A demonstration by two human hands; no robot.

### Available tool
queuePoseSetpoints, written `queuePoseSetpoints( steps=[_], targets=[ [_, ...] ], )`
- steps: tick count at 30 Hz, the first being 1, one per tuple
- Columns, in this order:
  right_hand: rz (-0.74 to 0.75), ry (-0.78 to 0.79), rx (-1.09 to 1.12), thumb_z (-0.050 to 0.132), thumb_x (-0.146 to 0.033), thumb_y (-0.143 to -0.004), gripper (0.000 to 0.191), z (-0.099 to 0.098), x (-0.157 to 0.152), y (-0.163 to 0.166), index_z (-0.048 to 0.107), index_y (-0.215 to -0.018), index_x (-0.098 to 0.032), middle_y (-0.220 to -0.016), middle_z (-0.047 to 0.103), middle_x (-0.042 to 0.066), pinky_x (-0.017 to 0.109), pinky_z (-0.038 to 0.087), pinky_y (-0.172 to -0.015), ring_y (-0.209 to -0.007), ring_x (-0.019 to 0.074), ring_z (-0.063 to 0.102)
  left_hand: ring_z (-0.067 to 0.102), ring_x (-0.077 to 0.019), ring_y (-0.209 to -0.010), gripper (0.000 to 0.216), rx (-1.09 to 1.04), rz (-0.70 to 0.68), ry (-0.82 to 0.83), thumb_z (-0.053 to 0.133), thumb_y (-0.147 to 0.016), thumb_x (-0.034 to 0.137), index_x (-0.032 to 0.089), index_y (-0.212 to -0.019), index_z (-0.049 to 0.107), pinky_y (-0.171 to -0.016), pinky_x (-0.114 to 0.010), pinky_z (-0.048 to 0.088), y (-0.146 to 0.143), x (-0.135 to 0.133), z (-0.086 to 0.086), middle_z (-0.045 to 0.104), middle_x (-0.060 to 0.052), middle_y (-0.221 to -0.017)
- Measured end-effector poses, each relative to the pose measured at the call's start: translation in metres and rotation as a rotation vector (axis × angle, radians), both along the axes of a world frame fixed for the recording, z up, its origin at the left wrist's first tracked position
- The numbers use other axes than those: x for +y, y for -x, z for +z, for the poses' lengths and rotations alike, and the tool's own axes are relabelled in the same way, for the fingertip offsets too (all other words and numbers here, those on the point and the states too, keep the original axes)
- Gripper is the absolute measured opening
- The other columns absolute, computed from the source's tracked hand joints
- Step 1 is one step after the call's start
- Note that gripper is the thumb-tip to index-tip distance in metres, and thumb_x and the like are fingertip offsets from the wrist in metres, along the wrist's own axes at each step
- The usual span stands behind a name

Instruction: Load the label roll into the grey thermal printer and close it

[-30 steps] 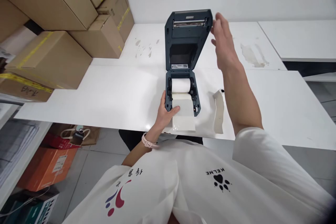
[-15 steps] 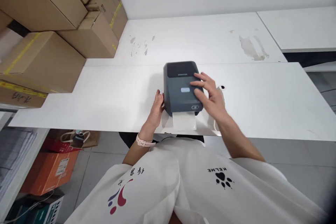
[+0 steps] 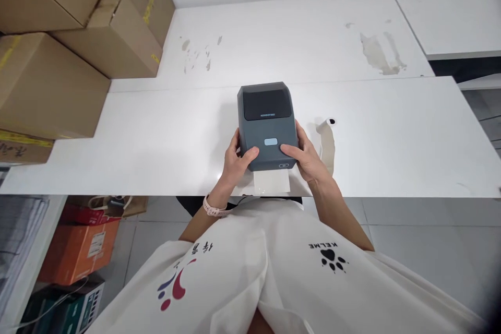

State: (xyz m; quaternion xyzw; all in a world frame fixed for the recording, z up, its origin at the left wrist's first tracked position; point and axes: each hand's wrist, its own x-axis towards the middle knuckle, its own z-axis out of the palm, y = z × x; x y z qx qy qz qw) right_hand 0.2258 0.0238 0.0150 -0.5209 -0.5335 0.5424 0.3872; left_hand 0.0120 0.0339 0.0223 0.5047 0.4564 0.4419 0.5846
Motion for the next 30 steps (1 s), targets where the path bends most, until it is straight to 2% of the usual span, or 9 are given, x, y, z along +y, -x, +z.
queuePoseSetpoints(
  steps=[3, 5, 8, 11, 13, 16, 20, 27, 30],
  targets=[
    [-0.011, 0.006, -0.013, 0.056, -0.072, -0.089, 0.105, -0.001, 0.0, 0.002, -0.002, -0.169, -0.035, -0.175, 0.026, 0.002, 0.055, 0.041, -0.127, -0.159, 0.0301, 0.033, 0.05, -0.0319, -0.146, 0.075, 0.036, 0.0, -0.008, 0.069, -0.089, 0.058, 0.027, -0.153, 0.044, -0.116, -0.044, 0.048, 0.002, -0.006, -0.002, 0.051, -0.011, -0.16],
    [-0.056, 0.042, 0.064, 0.063, -0.066, -0.085, 0.108, -0.001, 0.0, 0.003, 0.004, -0.169, -0.034, -0.174, 0.029, 0.004, 0.053, 0.039, -0.128, -0.159, 0.0298, 0.034, 0.052, -0.0293, -0.143, 0.069, 0.115, 0.114, -0.018, 0.07, -0.088, 0.058, 0.027, -0.146, 0.049, -0.111, -0.041, 0.05, 0.005, -0.02, -0.005, 0.052, -0.011, -0.158],
    [-0.109, 0.077, 0.159, 0.071, -0.061, -0.081, 0.109, -0.002, -0.001, 0.005, 0.01, -0.168, -0.036, -0.173, 0.032, 0.002, 0.053, 0.036, -0.13, -0.158, 0.0297, 0.034, 0.065, -0.0205, -0.105, 0.039, 0.268, 0.397, -0.037, 0.072, -0.087, 0.054, 0.023, -0.11, 0.064, -0.089, -0.033, 0.053, 0.006, -0.047, -0.012, 0.07, -0.007, -0.117],
    [-0.136, 0.073, 0.2, 0.074, -0.062, -0.08, 0.104, -0.001, -0.002, 0.007, 0.018, -0.166, -0.042, -0.171, 0.036, -0.002, 0.055, 0.036, -0.13, -0.158, 0.0309, 0.035, 0.051, -0.0116, -0.062, 0.043, 0.204, 0.195, 0.113, 0.07, -0.086, 0.056, 0.02, -0.067, 0.055, -0.062, -0.027, 0.043, 0.006, -0.065, -0.017, 0.056, 0.002, -0.064],
    [-0.153, 0.072, 0.22, 0.075, -0.06, -0.079, 0.103, 0.001, -0.002, 0.008, 0.021, -0.166, -0.043, -0.169, 0.038, -0.003, 0.055, 0.036, -0.129, -0.156, 0.0318, 0.037, 0.039, -0.008, -0.05, 0.052, 0.082, 0.023, 0.265, 0.074, -0.081, 0.06, 0.021, -0.058, 0.048, -0.051, -0.025, 0.032, 0.006, -0.066, -0.018, 0.046, 0.005, -0.051],
    [-0.198, 0.067, 0.206, 0.078, -0.053, -0.077, 0.111, 0.01, 0.0, 0.012, 0.015, -0.168, -0.039, -0.17, 0.036, 0.0, 0.053, 0.036, -0.129, -0.156, 0.0312, 0.037, 0.035, -0.0056, -0.044, 0.05, -0.019, -0.038, 0.35, 0.08, -0.073, 0.059, 0.02, -0.059, 0.052, -0.047, -0.024, 0.025, 0.008, -0.06, -0.013, 0.046, 0.007, -0.047],
    [-0.247, -0.005, 0.119, 0.08, -0.045, -0.073, 0.117, 0.022, 0.009, 0.018, 0.013, -0.168, -0.035, -0.171, 0.032, 0.004, 0.049, 0.034, -0.13, -0.156, 0.029, 0.036, 0.041, -0.0063, -0.046, 0.047, 0.008, -0.058, 0.326, 0.082, -0.07, 0.057, 0.019, -0.06, 0.057, -0.048, -0.023, 0.031, 0.013, -0.055, -0.009, 0.05, 0.006, -0.049],
    [-0.231, -0.08, -0.02, 0.082, -0.042, -0.07, 0.117, 0.025, 0.02, 0.02, 0.017, -0.167, -0.034, -0.167, 0.039, 0.007, 0.055, 0.04, -0.126, -0.148, 0.0334, 0.046, 0.044, -0.0078, -0.051, 0.04, 0.095, -0.071, 0.246, 0.079, -0.076, 0.05, 0.019, -0.059, 0.059, -0.052, -0.024, 0.036, 0.015, -0.056, -0.015, 0.051, 0.005, -0.053],
    [-0.214, -0.103, -0.03, 0.08, -0.053, -0.077, 0.111, 0.02, 0.011, 0.015, 0.019, -0.167, -0.034, -0.171, 0.034, 0.005, 0.051, 0.035, -0.13, -0.156, 0.0311, 0.037, 0.048, -0.0095, -0.055, 0.042, 0.115, 0.056, 0.105, 0.07, -0.087, 0.051, 0.02, -0.062, 0.059, -0.056, -0.025, 0.041, 0.018, -0.059, -0.014, 0.054, 0.003, -0.057]
  ],
)
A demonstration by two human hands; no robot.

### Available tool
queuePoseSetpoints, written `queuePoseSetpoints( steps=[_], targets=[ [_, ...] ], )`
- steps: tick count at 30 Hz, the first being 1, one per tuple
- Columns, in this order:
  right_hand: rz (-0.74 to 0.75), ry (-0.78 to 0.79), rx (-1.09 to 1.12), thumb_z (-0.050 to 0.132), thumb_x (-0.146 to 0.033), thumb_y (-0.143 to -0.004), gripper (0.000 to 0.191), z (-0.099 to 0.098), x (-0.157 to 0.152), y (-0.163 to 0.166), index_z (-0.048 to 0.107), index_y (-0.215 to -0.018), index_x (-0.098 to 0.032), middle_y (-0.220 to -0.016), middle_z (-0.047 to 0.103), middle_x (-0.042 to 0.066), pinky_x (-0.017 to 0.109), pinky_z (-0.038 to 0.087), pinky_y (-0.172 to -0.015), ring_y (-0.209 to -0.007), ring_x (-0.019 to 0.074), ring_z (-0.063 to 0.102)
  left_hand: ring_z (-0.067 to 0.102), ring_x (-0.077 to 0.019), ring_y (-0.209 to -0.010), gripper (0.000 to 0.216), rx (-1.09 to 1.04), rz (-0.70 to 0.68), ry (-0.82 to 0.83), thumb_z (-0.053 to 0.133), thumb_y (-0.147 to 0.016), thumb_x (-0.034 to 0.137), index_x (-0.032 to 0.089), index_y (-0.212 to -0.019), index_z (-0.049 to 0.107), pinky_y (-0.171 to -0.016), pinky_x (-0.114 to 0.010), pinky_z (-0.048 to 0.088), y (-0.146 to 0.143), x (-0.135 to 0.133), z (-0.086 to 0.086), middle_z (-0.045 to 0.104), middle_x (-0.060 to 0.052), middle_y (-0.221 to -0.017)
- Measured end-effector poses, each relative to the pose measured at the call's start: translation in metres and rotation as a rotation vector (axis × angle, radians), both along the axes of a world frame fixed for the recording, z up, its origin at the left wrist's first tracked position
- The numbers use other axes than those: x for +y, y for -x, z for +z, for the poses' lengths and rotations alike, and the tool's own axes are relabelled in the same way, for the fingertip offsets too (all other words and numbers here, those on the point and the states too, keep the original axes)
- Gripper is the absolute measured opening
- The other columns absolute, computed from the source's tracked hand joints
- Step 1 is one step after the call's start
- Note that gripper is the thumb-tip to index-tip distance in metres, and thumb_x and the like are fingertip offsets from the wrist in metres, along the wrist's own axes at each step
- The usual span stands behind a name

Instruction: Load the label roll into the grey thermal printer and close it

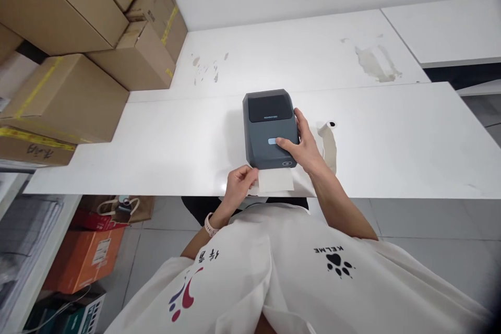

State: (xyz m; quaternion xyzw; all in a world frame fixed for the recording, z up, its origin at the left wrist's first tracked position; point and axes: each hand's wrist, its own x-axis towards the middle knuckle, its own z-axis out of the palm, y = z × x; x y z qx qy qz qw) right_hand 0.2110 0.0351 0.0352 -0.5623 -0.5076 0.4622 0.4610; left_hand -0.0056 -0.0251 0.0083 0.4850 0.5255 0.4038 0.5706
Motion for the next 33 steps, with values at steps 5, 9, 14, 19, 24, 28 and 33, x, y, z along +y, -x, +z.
queuePoseSetpoints(
  steps=[5, 9, 14, 19, 24, 28, 33],
  targets=[
    [-0.032, -0.007, -0.072, 0.049, -0.072, -0.097, 0.074, -0.011, -0.033, -0.008, 0.031, -0.163, -0.043, -0.176, 0.024, -0.005, 0.053, 0.02, -0.135, -0.166, 0.0246, 0.014, 0.055, -0.0232, -0.142, 0.05, 0.124, 0.161, -0.222, 0.044, -0.104, 0.058, 0.032, -0.144, 0.059, -0.116, -0.041, 0.046, 0.003, 0.004, 0.003, 0.058, -0.005, -0.155],
    [-0.072, -0.05, -0.118, 0.038, -0.075, -0.099, 0.068, -0.022, -0.046, -0.009, 0.037, -0.161, -0.046, -0.176, 0.022, -0.009, 0.058, 0.01, -0.136, -0.167, 0.0247, 0.007, 0.009, -0.0203, -0.167, 0.063, 0.173, -0.022, -0.239, 0.029, -0.106, 0.063, 0.04, -0.164, 0.029, -0.138, -0.044, 0.011, -0.002, 0.013, 0.0, 0.017, 0.006, -0.179],
    [-0.032, -0.123, 0.077, 0.031, -0.079, -0.098, 0.074, -0.024, -0.036, -0.012, 0.037, -0.161, -0.042, -0.173, 0.033, -0.008, 0.054, 0.021, -0.135, -0.163, 0.0256, 0.024, 0.007, -0.0209, -0.167, 0.066, 0.144, -0.015, -0.291, 0.023, -0.105, 0.065, 0.036, -0.164, 0.032, -0.138, -0.045, 0.011, -0.004, 0.019, 0.012, 0.021, 0.004, -0.178],
    [0.041, -0.317, -0.023, 0.023, -0.087, -0.093, 0.081, 0.013, 0.006, -0.021, 0.023, -0.165, -0.049, -0.174, 0.028, -0.011, 0.051, 0.022, -0.135, -0.165, 0.0259, 0.018, 0.031, -0.0233, -0.162, 0.06, -0.011, 0.045, -0.456, 0.028, -0.106, 0.061, 0.033, -0.156, 0.047, -0.134, -0.046, 0.025, -0.002, 0.06, 0.034, 0.041, -0.002, -0.17],
    [0.038, -0.487, -0.221, 0.019, -0.093, -0.088, 0.093, 0.061, 0.088, -0.021, -0.001, -0.167, -0.049, -0.177, 0.016, -0.01, 0.048, 0.019, -0.135, -0.166, 0.028, 0.009, 0.035, -0.0355, -0.159, 0.073, 0.227, 0.08, -0.269, 0.067, -0.092, 0.041, 0.029, -0.159, 0.04, -0.125, -0.053, 0.037, -0.006, 0.113, 0.023, 0.039, -0.009, -0.171],
    [-0.017, -0.547, -0.396, 0.013, -0.091, -0.09, 0.095, 0.094, 0.126, -0.011, -0.017, -0.166, -0.041, -0.177, 0.016, -0.002, 0.055, 0.017, -0.132, -0.166, 0.033, 0.006, 0.049, -0.0398, -0.149, 0.09, 0.364, 0.025, -0.142, 0.067, -0.082, 0.02, 0.022, -0.164, 0.031, -0.118, -0.055, 0.044, -0.014, 0.125, 0.011, 0.048, -0.016, -0.164],
    [-0.17, -0.753, -0.697, 0.042, -0.073, -0.099, 0.077, 0.11, 0.098, 0.004, 0.031, -0.165, -0.034, -0.171, 0.032, 0.002, 0.06, 0.019, -0.131, -0.162, 0.0393, 0.022, 0.064, -0.0374, -0.132, 0.07, 0.429, 0.097, -0.187, 0.06, -0.076, 0.011, 0.017, -0.145, 0.057, -0.112, -0.052, 0.049, -0.022, 0.123, 0.011, 0.067, -0.015, -0.144]
  ],
)
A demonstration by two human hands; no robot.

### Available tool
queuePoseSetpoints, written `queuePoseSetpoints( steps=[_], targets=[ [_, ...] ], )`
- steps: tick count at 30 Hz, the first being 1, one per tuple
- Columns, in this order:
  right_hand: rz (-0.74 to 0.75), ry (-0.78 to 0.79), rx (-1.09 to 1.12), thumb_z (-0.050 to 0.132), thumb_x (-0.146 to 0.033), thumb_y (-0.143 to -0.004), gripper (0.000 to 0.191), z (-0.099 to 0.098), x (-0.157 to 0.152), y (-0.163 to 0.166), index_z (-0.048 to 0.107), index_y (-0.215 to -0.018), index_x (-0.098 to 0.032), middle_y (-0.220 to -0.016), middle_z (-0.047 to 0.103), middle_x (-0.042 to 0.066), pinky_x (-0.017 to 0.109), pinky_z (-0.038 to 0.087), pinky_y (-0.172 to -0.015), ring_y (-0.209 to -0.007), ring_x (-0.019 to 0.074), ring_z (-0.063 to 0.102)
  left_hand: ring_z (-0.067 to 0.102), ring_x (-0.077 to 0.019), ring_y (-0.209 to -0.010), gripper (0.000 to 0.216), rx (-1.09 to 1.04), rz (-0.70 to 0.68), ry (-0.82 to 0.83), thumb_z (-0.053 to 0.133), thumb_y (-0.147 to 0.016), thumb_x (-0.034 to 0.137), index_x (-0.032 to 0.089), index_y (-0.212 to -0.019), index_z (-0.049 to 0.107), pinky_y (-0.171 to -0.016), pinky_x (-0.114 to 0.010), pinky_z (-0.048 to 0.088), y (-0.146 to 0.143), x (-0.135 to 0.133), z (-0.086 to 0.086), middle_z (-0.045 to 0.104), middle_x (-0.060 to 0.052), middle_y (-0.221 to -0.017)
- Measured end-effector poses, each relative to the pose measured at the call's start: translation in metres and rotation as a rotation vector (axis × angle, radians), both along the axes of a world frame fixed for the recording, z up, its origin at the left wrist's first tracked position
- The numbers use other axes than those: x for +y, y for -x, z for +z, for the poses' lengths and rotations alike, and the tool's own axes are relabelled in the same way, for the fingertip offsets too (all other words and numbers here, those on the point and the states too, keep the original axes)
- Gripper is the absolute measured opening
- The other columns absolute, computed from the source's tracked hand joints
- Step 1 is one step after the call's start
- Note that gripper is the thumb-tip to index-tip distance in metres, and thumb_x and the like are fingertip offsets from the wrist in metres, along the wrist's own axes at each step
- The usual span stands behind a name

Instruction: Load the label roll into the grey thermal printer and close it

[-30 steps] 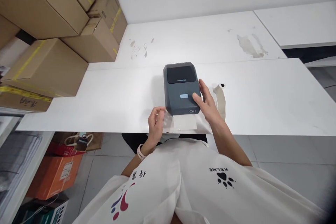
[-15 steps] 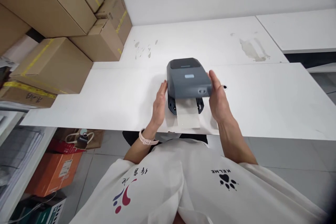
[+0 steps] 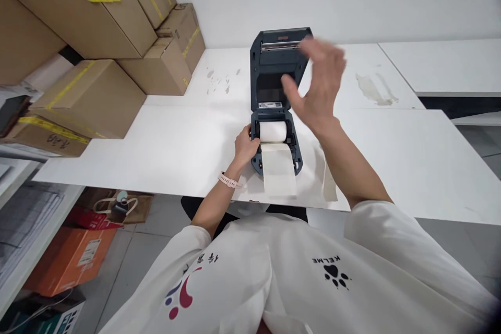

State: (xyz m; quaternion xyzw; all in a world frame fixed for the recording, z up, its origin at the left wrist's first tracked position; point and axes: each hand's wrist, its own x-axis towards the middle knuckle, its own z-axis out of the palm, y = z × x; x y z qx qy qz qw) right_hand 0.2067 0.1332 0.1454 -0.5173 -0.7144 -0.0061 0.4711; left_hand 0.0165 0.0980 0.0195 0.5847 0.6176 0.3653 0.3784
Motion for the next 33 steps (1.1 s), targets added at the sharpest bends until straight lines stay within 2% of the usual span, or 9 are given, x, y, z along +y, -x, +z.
queuePoseSetpoints(
  steps=[2, 4, 8, 11, 14, 17, 22, 27, 33],
  targets=[
    [0.152, 0.113, -0.167, 0.05, -0.062, -0.1, 0.061, -0.009, -0.012, 0.004, 0.052, -0.153, -0.031, -0.152, 0.057, 0.007, 0.062, 0.028, -0.127, -0.15, 0.0398, 0.043, 0.065, -0.0379, -0.128, 0.065, 0.024, 0.01, -0.018, 0.058, -0.074, 0.009, 0.017, -0.138, 0.063, -0.11, -0.052, 0.05, -0.002, -0.001, 0.002, 0.072, -0.014, -0.136],
    [0.325, 0.335, -0.342, 0.058, -0.052, -0.097, 0.052, -0.027, -0.013, 0.008, 0.061, -0.143, -0.028, -0.136, 0.069, 0.01, 0.06, 0.043, -0.116, -0.136, 0.0397, 0.056, 0.066, -0.0381, -0.127, 0.065, 0.044, 0.024, -0.026, 0.057, -0.073, 0.007, 0.016, -0.137, 0.063, -0.109, -0.052, 0.05, -0.004, -0.001, 0.002, 0.073, -0.014, -0.133],
    [0.367, 0.711, -0.705, 0.075, -0.04, -0.082, 0.069, -0.066, 0.009, 0.021, 0.056, -0.145, -0.019, -0.14, 0.067, 0.018, 0.056, 0.051, -0.103, -0.128, 0.0433, 0.061, 0.067, -0.036, -0.123, 0.067, 0.05, 0.036, -0.026, 0.055, -0.074, 0.005, 0.014, -0.14, 0.061, -0.107, -0.05, 0.051, -0.006, 0.0, 0.0, 0.074, -0.014, -0.132],
    [0.349, 0.793, -0.793, 0.08, -0.04, -0.075, 0.088, -0.079, 0.023, 0.026, 0.047, -0.152, -0.013, -0.139, 0.066, 0.023, 0.058, 0.049, -0.105, -0.127, 0.0454, 0.063, 0.068, -0.0341, -0.121, 0.066, 0.035, 0.043, -0.024, 0.055, -0.073, 0.005, 0.017, -0.137, 0.063, -0.107, -0.048, 0.051, -0.005, 0.0, -0.003, 0.075, -0.011, -0.129],
    [0.481, 0.819, -0.616, 0.085, -0.042, -0.069, 0.102, -0.067, 0.023, 0.013, 0.041, -0.158, -0.017, -0.151, 0.059, 0.019, 0.057, 0.046, -0.112, -0.135, 0.0432, 0.058, 0.067, -0.0339, -0.123, 0.065, 0.007, 0.041, -0.029, 0.055, -0.073, 0.007, 0.019, -0.137, 0.064, -0.107, -0.047, 0.051, -0.004, -0.001, -0.002, 0.074, -0.01, -0.132],
    [0.67, 0.802, -0.324, 0.089, -0.045, -0.063, 0.097, -0.041, 0.01, -0.019, 0.052, -0.151, -0.029, -0.155, 0.057, 0.007, 0.052, 0.045, -0.117, -0.139, 0.0383, 0.057, 0.066, -0.0343, -0.127, 0.066, -0.003, 0.022, -0.031, 0.054, -0.075, 0.009, 0.02, -0.139, 0.062, -0.107, -0.047, 0.051, -0.004, -0.004, 0.0, 0.072, -0.009, -0.137],
    [0.691, 0.708, 0.11, 0.098, -0.049, -0.051, 0.087, -0.02, -0.005, -0.092, 0.065, -0.13, -0.033, -0.142, 0.067, 0.005, 0.052, 0.049, -0.115, -0.135, 0.0386, 0.059, 0.065, -0.0331, -0.129, 0.068, -0.044, 0.029, -0.023, 0.053, -0.075, 0.01, 0.019, -0.141, 0.061, -0.108, -0.047, 0.05, -0.004, -0.005, 0.0, 0.07, -0.01, -0.142],
    [0.556, 0.755, 0.368, 0.098, -0.039, -0.051, 0.087, -0.06, 0.019, -0.142, 0.06, -0.129, -0.033, -0.146, 0.065, 0.007, 0.047, 0.051, -0.108, -0.138, 0.0347, 0.056, 0.067, -0.0315, -0.126, 0.067, -0.087, 0.042, -0.039, 0.054, -0.073, 0.008, 0.02, -0.137, 0.064, -0.11, -0.046, 0.051, -0.005, -0.004, -0.005, 0.074, -0.008, -0.135],
    [0.386, 0.839, 0.345, 0.09, -0.027, -0.046, 0.083, -0.115, 0.055, -0.134, 0.062, -0.124, -0.02, -0.134, 0.068, 0.012, 0.05, 0.05, -0.107, -0.126, 0.0353, 0.06, 0.067, -0.0308, -0.126, 0.068, -0.099, 0.043, -0.048, 0.054, -0.073, 0.01, 0.017, -0.14, 0.063, -0.112, -0.046, 0.05, -0.003, -0.002, -0.01, 0.073, -0.01, -0.137]
  ],
)
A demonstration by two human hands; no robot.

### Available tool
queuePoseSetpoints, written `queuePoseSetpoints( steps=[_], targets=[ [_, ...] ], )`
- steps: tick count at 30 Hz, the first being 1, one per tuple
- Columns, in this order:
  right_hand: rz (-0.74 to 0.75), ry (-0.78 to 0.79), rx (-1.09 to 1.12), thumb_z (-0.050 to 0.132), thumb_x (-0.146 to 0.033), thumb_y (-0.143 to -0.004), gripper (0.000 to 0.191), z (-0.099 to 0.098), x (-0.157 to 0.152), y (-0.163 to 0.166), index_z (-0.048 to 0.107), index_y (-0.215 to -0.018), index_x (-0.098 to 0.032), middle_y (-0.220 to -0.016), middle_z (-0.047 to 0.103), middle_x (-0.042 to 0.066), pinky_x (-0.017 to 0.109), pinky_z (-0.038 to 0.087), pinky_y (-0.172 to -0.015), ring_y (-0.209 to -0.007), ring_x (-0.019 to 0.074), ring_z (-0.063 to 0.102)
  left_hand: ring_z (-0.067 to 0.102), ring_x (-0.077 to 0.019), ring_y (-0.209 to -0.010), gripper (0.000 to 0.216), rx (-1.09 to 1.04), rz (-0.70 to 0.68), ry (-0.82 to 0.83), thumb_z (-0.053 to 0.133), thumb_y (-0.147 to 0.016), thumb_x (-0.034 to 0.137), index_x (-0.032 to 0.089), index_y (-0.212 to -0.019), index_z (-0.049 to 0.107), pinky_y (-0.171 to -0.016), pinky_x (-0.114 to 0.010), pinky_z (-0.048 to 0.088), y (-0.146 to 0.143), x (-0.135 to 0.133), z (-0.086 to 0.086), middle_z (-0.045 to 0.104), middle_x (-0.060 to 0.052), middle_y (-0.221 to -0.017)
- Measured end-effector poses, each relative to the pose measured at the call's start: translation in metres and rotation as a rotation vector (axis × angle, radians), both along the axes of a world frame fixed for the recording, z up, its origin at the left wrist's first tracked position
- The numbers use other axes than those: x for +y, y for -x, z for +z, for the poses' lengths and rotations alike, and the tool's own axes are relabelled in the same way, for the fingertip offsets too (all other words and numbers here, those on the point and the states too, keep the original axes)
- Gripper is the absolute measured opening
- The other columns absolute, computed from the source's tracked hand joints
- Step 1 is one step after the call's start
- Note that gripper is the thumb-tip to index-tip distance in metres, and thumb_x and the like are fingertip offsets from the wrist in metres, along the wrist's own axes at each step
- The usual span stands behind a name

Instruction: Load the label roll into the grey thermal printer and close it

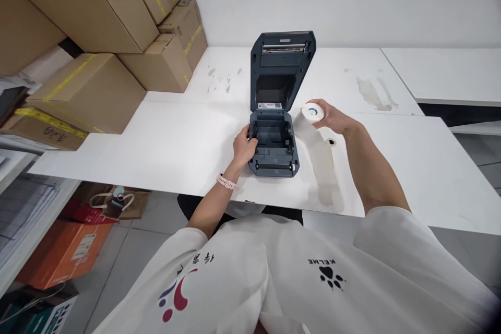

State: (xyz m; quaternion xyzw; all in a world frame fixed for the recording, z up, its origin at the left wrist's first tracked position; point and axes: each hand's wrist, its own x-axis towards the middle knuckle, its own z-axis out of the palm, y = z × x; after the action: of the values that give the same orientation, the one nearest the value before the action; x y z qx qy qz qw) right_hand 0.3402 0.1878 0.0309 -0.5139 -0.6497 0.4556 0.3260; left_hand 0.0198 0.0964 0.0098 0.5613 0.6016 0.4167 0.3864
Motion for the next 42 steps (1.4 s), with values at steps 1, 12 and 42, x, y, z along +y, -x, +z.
queuePoseSetpoints(
  steps=[1, 12, 42],
  targets=[
    [-0.015, 0.009, -0.007, 0.09, -0.027, -0.045, 0.084, -0.006, 0.002, 0.003, 0.063, -0.124, -0.021, -0.135, 0.068, 0.011, 0.053, 0.05, -0.109, -0.126, 0.0361, 0.059, 0.068, -0.0307, -0.126, 0.068, -0.004, -0.004, -0.006, 0.054, -0.073, 0.01, 0.017, -0.141, 0.063, -0.112, -0.046, 0.05, 0.0, 0.0, -0.001, 0.073, -0.011, -0.137],
    [-0.142, 0.088, 0.124, 0.088, -0.048, -0.069, 0.064, -0.04, -0.1, -0.068, 0.069, -0.129, -0.036, -0.157, 0.058, 0.007, 0.055, 0.048, -0.118, -0.148, 0.0344, 0.051, 0.067, -0.029, -0.128, 0.073, -0.048, 0.002, 0.005, 0.056, -0.073, 0.013, 0.021, -0.145, 0.06, -0.114, -0.045, 0.05, 0.003, 0.005, -0.012, 0.071, -0.008, -0.14],
    [0.42, -0.479, -0.974, 0.051, -0.021, -0.1, 0.039, 0.045, -0.084, 0.14, 0.068, -0.134, -0.013, -0.13, 0.073, 0.016, 0.05, 0.047, -0.105, -0.123, 0.0357, 0.065, 0.058, -0.031, -0.137, 0.072, -0.351, -0.02, 0.042, 0.062, -0.075, 0.021, 0.018, -0.146, 0.054, -0.113, -0.042, 0.047, -0.002, -0.002, -0.009, 0.061, -0.013, -0.15]
  ],
)
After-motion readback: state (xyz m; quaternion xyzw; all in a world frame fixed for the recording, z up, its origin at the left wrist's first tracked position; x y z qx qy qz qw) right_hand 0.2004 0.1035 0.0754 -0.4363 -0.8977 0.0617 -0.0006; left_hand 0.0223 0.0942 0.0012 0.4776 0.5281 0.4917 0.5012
